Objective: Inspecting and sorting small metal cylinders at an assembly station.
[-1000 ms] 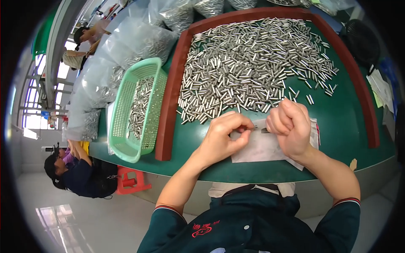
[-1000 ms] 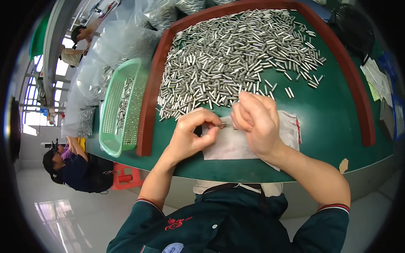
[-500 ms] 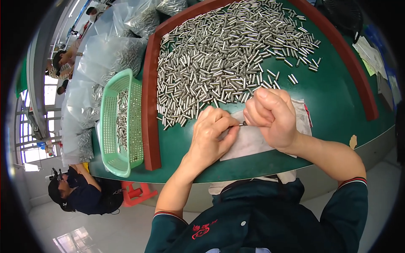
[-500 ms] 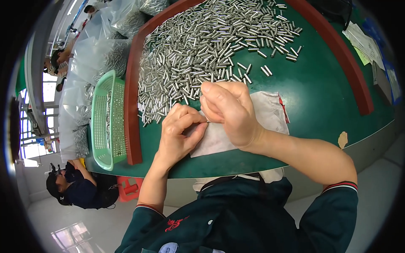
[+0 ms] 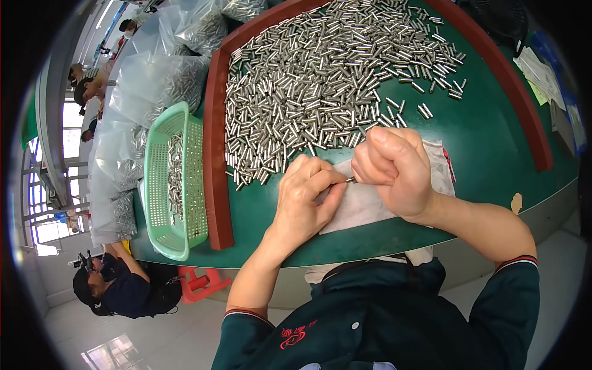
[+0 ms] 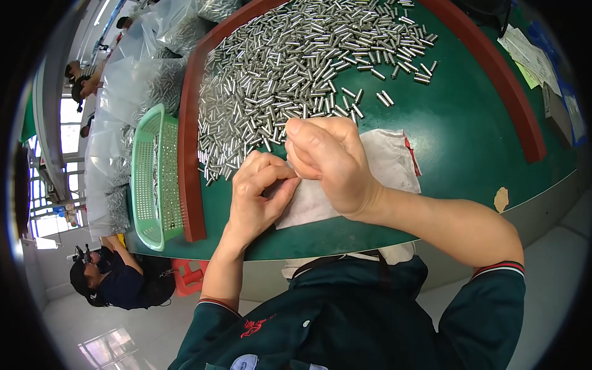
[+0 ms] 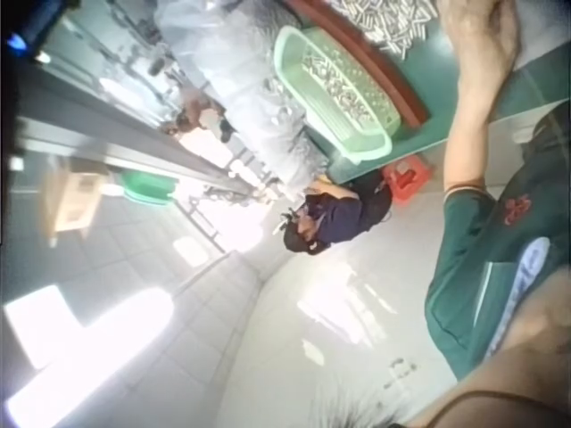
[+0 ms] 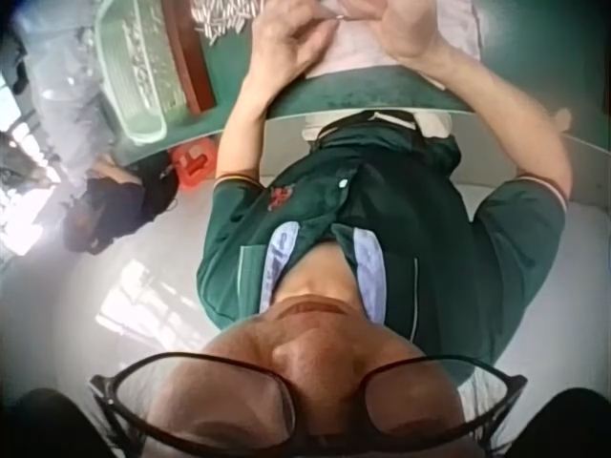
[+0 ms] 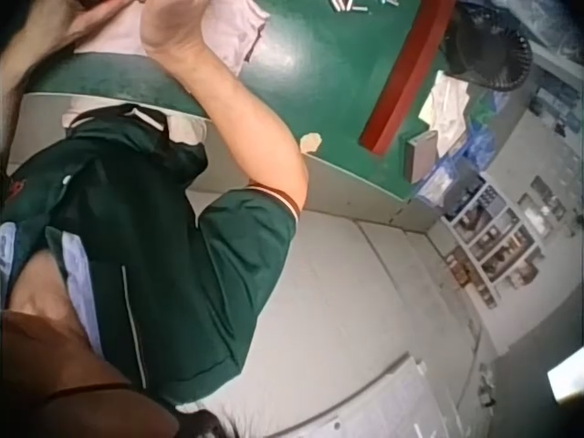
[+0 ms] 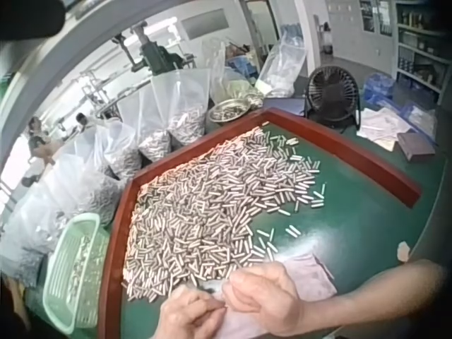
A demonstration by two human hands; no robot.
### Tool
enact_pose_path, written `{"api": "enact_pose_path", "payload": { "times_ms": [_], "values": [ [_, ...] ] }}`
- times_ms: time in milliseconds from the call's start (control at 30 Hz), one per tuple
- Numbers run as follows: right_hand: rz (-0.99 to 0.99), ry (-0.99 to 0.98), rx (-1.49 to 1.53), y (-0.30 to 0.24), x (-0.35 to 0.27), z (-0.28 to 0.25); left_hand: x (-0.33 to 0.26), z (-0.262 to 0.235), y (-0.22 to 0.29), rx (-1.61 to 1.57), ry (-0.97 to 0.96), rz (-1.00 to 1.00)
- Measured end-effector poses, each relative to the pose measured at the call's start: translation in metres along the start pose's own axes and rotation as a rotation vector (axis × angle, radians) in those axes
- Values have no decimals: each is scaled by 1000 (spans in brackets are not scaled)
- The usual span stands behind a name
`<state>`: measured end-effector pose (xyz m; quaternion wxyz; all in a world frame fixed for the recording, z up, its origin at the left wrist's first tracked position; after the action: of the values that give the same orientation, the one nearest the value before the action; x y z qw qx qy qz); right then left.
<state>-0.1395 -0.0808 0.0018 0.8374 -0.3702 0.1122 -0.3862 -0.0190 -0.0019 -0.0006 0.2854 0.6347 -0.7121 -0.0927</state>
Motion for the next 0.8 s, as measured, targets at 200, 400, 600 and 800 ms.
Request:
{"api": "enact_pose_path", "payload": {
  "times_ms": [200,400,600,800],
  "values": [
    [-8,-14,-9,3,-2,0,0,1,2,-26,18,-35],
    [-30,-36,-78,6,-6,2,1,3,2,-27,30,-17],
    [-25,-15,-28,0,-2,1,-2,4,1,-7,43,-22],
    [-31,1,-52,-3,3,-5,-1,-2,4,19,37,-10]
  ]
}}
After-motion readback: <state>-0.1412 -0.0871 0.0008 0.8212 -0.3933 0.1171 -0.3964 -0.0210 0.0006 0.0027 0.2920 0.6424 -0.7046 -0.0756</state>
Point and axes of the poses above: each hand's wrist, its own x-axis towards the middle knuckle, its own z-axis out of the palm, y = z × x, the point moved 2 cm from there along x, towards the middle knuckle, and after that the axes turned 4 degrees about x, right-handed, at the moved point
